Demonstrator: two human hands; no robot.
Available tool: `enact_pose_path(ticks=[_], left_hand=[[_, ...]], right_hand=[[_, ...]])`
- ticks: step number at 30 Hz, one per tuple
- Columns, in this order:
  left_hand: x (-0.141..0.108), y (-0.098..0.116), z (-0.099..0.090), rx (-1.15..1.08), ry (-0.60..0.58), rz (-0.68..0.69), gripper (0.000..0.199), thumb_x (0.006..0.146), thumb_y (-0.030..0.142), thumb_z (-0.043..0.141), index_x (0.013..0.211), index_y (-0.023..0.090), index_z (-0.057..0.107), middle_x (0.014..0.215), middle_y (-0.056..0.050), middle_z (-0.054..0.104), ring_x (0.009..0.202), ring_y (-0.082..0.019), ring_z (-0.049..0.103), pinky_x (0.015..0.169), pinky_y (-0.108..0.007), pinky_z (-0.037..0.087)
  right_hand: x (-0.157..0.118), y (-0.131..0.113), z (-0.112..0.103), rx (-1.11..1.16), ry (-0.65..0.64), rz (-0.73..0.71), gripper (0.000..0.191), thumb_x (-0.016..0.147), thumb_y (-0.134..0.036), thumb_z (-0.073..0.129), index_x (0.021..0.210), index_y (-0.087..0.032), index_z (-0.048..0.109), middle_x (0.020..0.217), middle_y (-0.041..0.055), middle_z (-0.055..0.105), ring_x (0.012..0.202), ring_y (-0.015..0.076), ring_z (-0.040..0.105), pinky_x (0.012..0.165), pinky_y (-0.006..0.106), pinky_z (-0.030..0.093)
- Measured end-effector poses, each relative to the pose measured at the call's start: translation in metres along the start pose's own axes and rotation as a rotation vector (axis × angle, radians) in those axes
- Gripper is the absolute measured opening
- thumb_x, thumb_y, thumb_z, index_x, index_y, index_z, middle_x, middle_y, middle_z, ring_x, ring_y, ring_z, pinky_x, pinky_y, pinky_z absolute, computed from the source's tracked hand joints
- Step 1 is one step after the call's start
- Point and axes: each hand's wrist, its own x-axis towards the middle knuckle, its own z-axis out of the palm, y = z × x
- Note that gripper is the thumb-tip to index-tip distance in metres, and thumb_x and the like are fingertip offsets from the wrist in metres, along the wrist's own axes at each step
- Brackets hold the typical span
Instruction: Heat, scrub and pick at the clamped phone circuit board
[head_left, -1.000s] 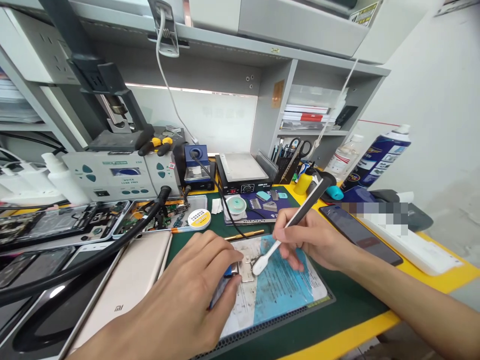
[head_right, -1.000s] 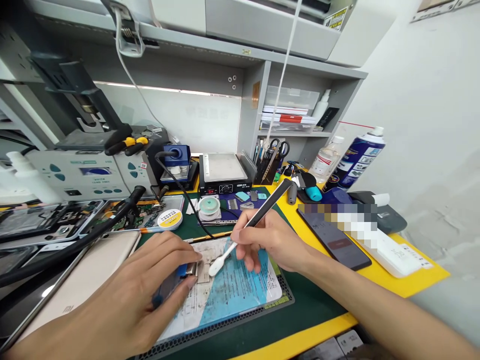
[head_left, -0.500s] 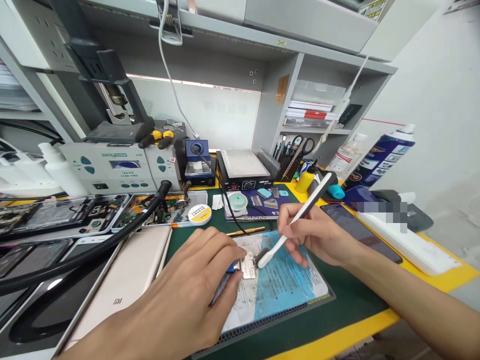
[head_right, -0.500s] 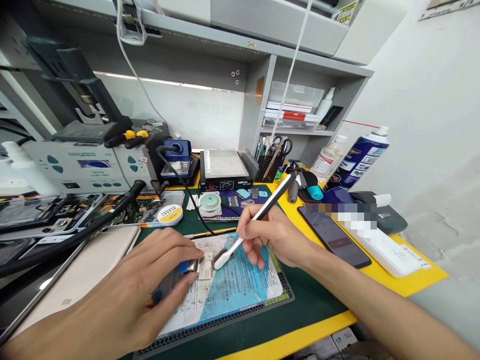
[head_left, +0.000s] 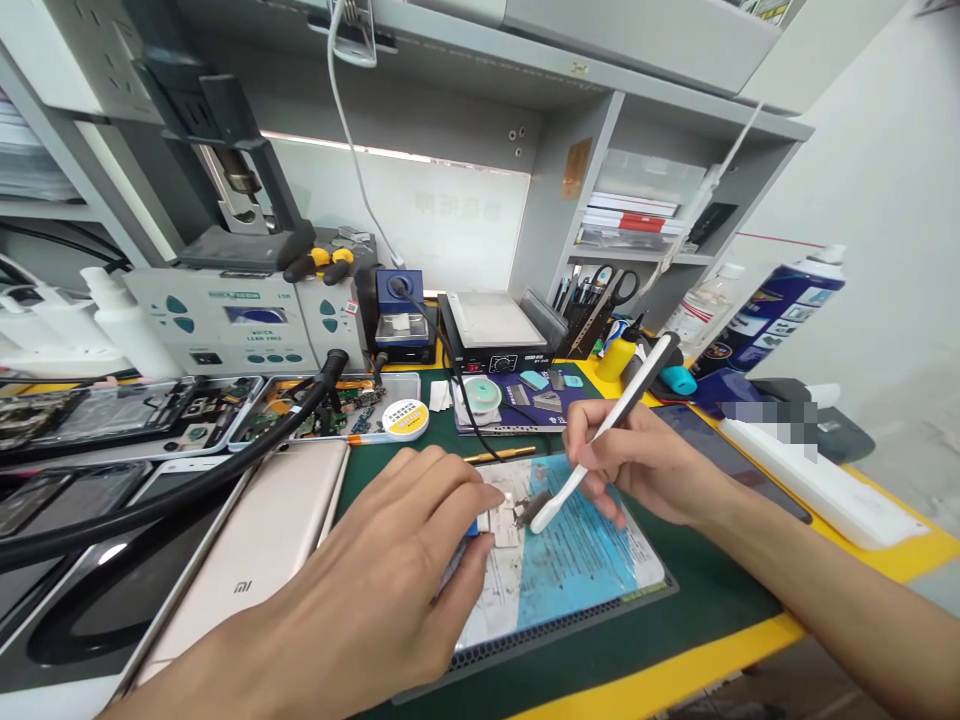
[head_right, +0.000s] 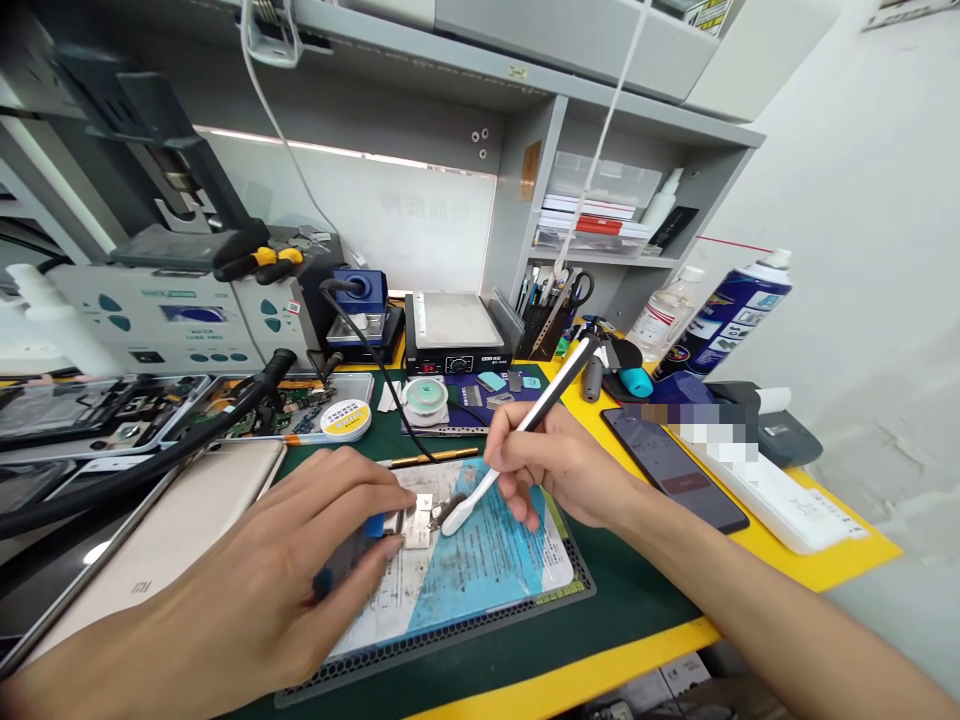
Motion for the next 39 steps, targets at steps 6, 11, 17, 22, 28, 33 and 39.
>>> enact_pose_path(ticks=[6, 11, 17, 22, 28, 33, 39], left_hand=[[0.0002, 0.0006, 0.001, 0.003, 0.007, 0.01, 0.021, 0.099, 0.013, 0.053, 0.119, 0.019, 0.059, 0.108, -0.007, 0.062, 0.097, -0.023, 0.056, 0.085, -0.041, 0.047], [-0.0001, -0.0001, 0.0022, -0.014, 0.01, -0.001, 0.02, 0.1, 0.013, 0.053, 0.118, 0.018, 0.059, 0.108, -0.006, 0.062, 0.097, -0.023, 0.054, 0.085, -0.041, 0.046], [0.0001, -0.0001, 0.0014, -0.017, 0.007, -0.004, 0.018, 0.1, 0.013, 0.052, 0.115, 0.02, 0.059, 0.109, -0.006, 0.062, 0.098, -0.022, 0.055, 0.086, -0.04, 0.045], [-0.0007, 0.0005, 0.0008, -0.023, -0.004, -0.016, 0.022, 0.1, 0.013, 0.052, 0.12, 0.021, 0.058, 0.111, -0.006, 0.062, 0.101, -0.022, 0.055, 0.089, -0.038, 0.046], [0.0003, 0.0006, 0.0011, -0.02, -0.002, -0.012, 0.023, 0.1, 0.012, 0.052, 0.12, 0.02, 0.058, 0.11, -0.006, 0.062, 0.1, -0.022, 0.055, 0.089, -0.038, 0.047], [-0.0005, 0.0006, 0.0016, -0.023, -0.003, -0.018, 0.021, 0.1, 0.013, 0.052, 0.118, 0.02, 0.058, 0.109, -0.006, 0.062, 0.099, -0.023, 0.056, 0.088, -0.039, 0.046], [-0.0032, 0.0011, 0.0022, -0.028, 0.005, -0.014, 0.021, 0.1, 0.012, 0.052, 0.118, 0.02, 0.059, 0.109, -0.006, 0.062, 0.099, -0.023, 0.055, 0.088, -0.04, 0.045]], right_hand=[[-0.0003, 0.0004, -0.0009, -0.038, -0.041, -0.014, 0.009, 0.073, -0.017, 0.075, 0.07, -0.014, 0.066, 0.054, 0.0008, 0.066, 0.038, 0.0125, 0.06, 0.034, 0.018, 0.049], [0.0, -0.0006, -0.001, 0.008, 0.017, 0.003, 0.005, 0.071, -0.015, 0.07, 0.067, -0.015, 0.066, 0.051, -0.0009, 0.062, 0.036, 0.013, 0.058, 0.032, 0.019, 0.049], [-0.0011, -0.0016, 0.0036, -0.039, -0.03, 0.001, 0.011, 0.071, -0.017, 0.076, 0.069, -0.014, 0.066, 0.053, 0.0013, 0.067, 0.038, 0.0122, 0.06, 0.035, 0.017, 0.049], [-0.0006, 0.0005, 0.0004, 0.012, 0.027, 0.012, 0.007, 0.069, -0.015, 0.069, 0.065, -0.016, 0.064, 0.048, -0.0011, 0.062, 0.034, 0.013, 0.056, 0.03, 0.019, 0.046], [-0.002, -0.0033, 0.0036, -0.027, -0.032, -0.015, 0.01, 0.071, -0.016, 0.074, 0.069, -0.015, 0.065, 0.053, 0.001, 0.067, 0.037, 0.0119, 0.059, 0.035, 0.018, 0.049], [-0.0016, -0.0033, 0.004, -0.002, 0.022, 0.017, 0.009, 0.068, -0.016, 0.072, 0.065, -0.016, 0.063, 0.048, -0.0013, 0.062, 0.034, 0.0128, 0.056, 0.029, 0.019, 0.046], [-0.0021, -0.001, 0.0022, 0.014, 0.011, -0.019, 0.008, 0.069, -0.016, 0.072, 0.066, -0.015, 0.064, 0.05, -0.0015, 0.061, 0.036, 0.0122, 0.057, 0.033, 0.019, 0.049]])
